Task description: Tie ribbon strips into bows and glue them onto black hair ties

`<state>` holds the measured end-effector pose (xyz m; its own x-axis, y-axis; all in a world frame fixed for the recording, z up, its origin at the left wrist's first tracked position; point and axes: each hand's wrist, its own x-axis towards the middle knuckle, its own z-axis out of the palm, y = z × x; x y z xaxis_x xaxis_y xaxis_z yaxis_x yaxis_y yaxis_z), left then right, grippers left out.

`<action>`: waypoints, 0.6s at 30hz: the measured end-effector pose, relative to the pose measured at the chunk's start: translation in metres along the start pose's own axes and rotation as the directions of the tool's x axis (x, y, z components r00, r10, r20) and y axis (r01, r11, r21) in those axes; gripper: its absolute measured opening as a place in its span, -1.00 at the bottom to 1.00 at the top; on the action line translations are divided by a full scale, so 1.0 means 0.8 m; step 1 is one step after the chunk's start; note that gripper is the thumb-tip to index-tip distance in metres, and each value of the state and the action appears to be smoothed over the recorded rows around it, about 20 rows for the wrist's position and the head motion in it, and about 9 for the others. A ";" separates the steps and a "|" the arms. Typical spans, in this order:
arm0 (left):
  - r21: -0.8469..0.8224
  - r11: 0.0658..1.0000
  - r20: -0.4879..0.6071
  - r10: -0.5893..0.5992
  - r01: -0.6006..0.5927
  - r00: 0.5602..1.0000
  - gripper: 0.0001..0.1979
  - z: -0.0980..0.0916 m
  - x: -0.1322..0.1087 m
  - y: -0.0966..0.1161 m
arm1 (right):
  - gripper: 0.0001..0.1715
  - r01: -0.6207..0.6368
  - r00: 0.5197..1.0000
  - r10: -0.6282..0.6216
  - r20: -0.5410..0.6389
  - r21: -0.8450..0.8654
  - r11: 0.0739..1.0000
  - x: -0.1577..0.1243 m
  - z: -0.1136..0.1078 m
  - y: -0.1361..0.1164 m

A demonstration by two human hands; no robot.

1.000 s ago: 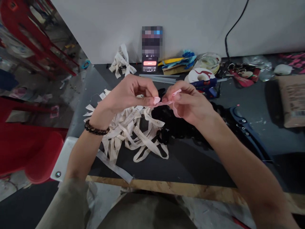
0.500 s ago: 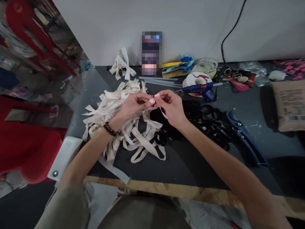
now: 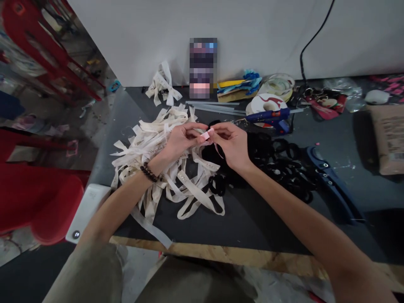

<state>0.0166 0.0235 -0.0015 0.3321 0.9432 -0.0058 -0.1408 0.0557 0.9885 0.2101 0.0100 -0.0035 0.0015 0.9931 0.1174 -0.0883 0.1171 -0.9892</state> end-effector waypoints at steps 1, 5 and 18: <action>0.015 1.000 0.012 -0.001 0.001 1.000 -0.25 -0.001 0.001 0.000 | -0.34 -0.007 1.000 0.007 -0.016 -0.006 1.000 0.000 0.000 0.000; 0.062 0.998 0.049 0.011 -0.014 0.999 -0.30 -0.004 0.003 0.001 | -0.31 0.016 0.999 -0.017 -0.033 -0.030 0.999 -0.004 0.000 -0.005; 0.082 0.996 -0.013 0.036 -0.035 0.999 -0.34 -0.001 0.008 -0.004 | -0.64 0.092 0.993 -0.078 0.085 -0.175 0.980 -0.010 -0.004 -0.008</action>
<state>0.0185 0.0293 -0.0047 0.3151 0.9486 0.0283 -0.0754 -0.0047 0.9971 0.2141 0.0014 0.0014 -0.0761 0.9765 0.2014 0.0884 0.2078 -0.9742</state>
